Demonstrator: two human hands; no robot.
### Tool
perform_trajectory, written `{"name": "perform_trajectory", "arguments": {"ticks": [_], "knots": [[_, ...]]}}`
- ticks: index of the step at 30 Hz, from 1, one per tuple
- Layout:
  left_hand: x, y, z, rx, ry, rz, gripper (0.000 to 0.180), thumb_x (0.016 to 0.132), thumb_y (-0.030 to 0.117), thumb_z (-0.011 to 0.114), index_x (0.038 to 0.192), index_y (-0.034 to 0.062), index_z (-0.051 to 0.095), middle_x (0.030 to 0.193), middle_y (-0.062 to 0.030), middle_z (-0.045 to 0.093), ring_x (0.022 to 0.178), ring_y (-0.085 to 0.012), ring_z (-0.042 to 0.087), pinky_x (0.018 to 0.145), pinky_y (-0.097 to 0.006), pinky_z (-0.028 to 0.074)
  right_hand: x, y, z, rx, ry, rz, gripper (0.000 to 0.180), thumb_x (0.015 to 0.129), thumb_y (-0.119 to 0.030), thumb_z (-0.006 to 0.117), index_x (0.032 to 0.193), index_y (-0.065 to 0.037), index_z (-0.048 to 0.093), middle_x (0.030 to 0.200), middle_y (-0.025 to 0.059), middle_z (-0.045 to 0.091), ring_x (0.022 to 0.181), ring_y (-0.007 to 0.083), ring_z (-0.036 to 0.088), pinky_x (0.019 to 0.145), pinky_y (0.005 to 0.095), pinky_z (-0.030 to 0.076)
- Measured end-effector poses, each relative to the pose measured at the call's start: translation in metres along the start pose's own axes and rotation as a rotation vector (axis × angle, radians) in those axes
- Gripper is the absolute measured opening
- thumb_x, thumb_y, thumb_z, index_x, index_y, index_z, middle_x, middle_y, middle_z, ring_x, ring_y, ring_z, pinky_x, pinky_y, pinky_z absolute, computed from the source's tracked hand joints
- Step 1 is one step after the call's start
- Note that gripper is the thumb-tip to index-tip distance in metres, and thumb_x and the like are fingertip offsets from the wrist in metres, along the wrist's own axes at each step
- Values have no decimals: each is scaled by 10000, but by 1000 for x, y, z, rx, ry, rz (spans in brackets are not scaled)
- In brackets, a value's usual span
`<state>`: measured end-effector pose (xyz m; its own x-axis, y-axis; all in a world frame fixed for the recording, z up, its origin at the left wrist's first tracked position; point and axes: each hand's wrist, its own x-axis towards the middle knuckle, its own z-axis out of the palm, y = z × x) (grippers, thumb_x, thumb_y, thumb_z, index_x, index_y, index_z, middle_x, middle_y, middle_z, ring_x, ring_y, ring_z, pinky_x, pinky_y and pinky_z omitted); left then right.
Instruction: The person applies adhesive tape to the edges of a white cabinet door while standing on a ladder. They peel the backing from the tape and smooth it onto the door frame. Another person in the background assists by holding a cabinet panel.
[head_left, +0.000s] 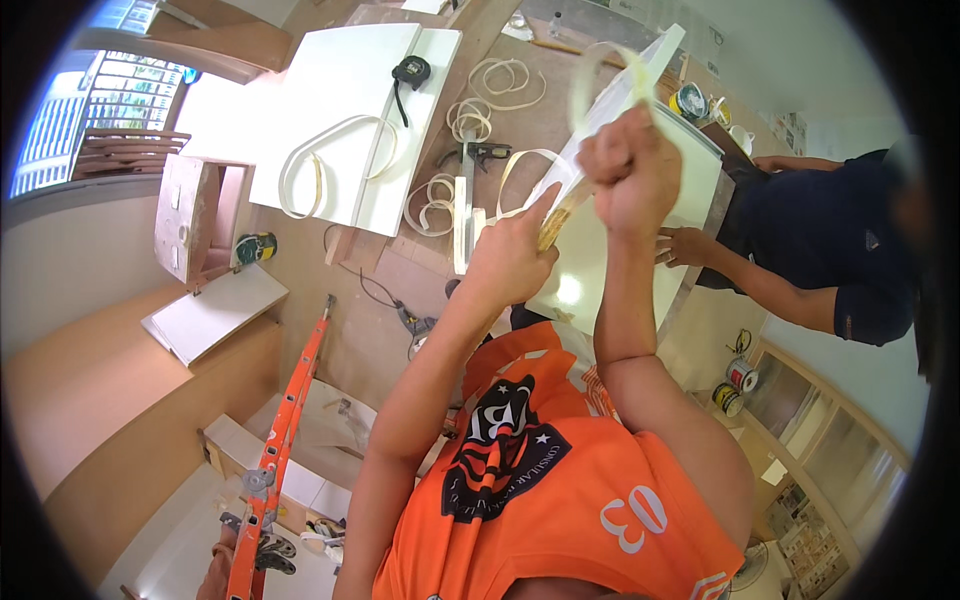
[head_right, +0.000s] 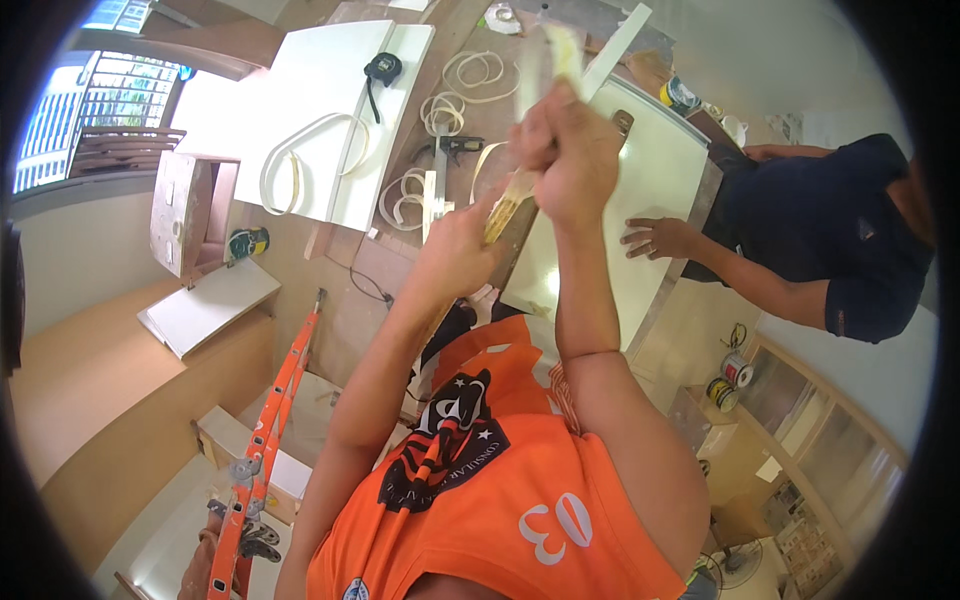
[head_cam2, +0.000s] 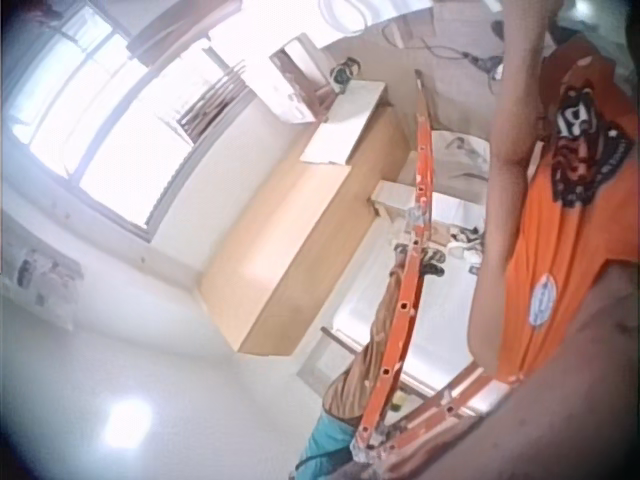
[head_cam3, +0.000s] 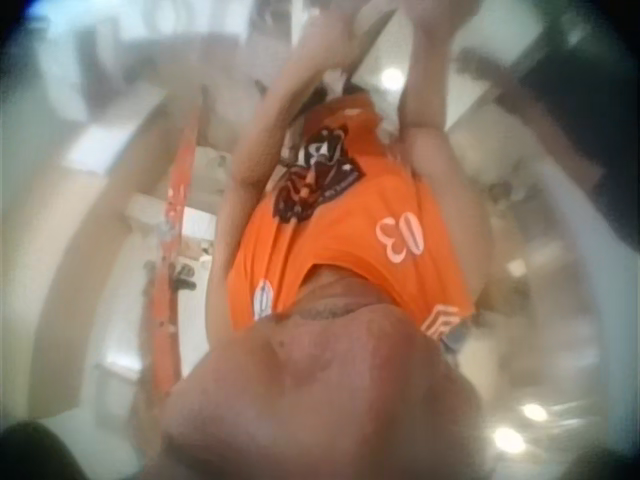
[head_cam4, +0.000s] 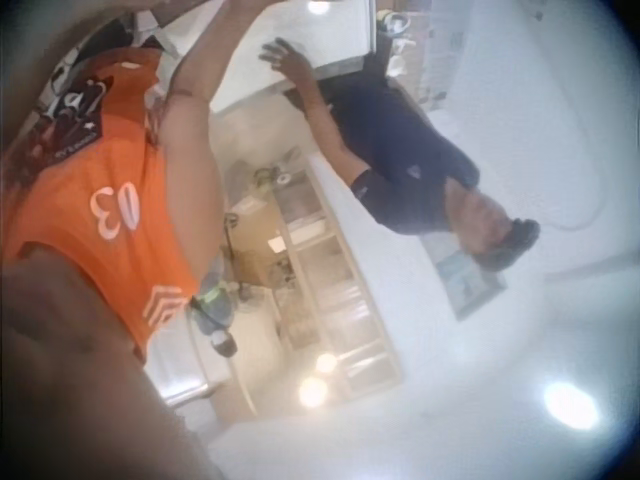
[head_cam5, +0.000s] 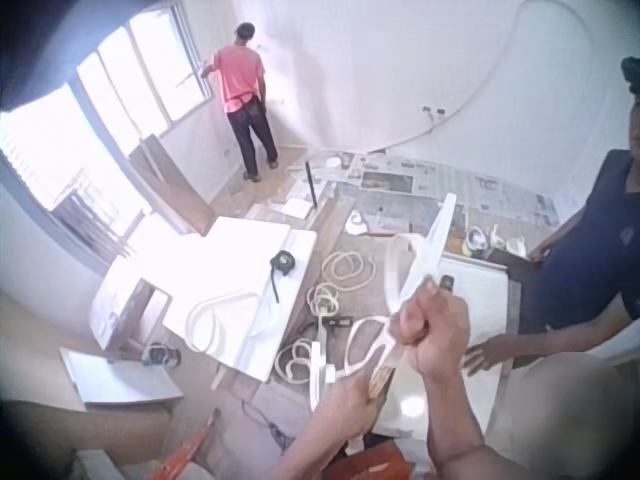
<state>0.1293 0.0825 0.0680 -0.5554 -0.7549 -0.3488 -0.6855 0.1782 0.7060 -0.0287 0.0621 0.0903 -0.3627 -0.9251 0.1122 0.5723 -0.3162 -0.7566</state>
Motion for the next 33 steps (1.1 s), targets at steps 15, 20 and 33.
{"name": "perform_trajectory", "arguments": {"ticks": [15,20,33], "knots": [[12,-9,-10,-23,-12,-35,755,810,163,659,1514,116,392,861,-268,692,835,-465,680,804,-525,551,78,-6,-7,-271,-90,-144,349,1067,-314,482,995,-12,642,882,86,683,849,190,650,756,309,513],[12,2,-13,109,55,-37,748,811,147,647,1508,109,382,887,-265,692,822,-465,676,754,-538,546,9,13,-46,-569,-433,129,429,1068,-415,481,1081,-10,622,947,68,686,922,154,645,836,294,504],[80,23,28,37,200,49,404,842,109,617,1214,12,490,830,-255,687,771,-482,658,704,-574,521,18,26,-48,-240,-50,36,495,1103,-381,409,732,-57,456,625,-16,396,555,82,340,515,261,285]]}}
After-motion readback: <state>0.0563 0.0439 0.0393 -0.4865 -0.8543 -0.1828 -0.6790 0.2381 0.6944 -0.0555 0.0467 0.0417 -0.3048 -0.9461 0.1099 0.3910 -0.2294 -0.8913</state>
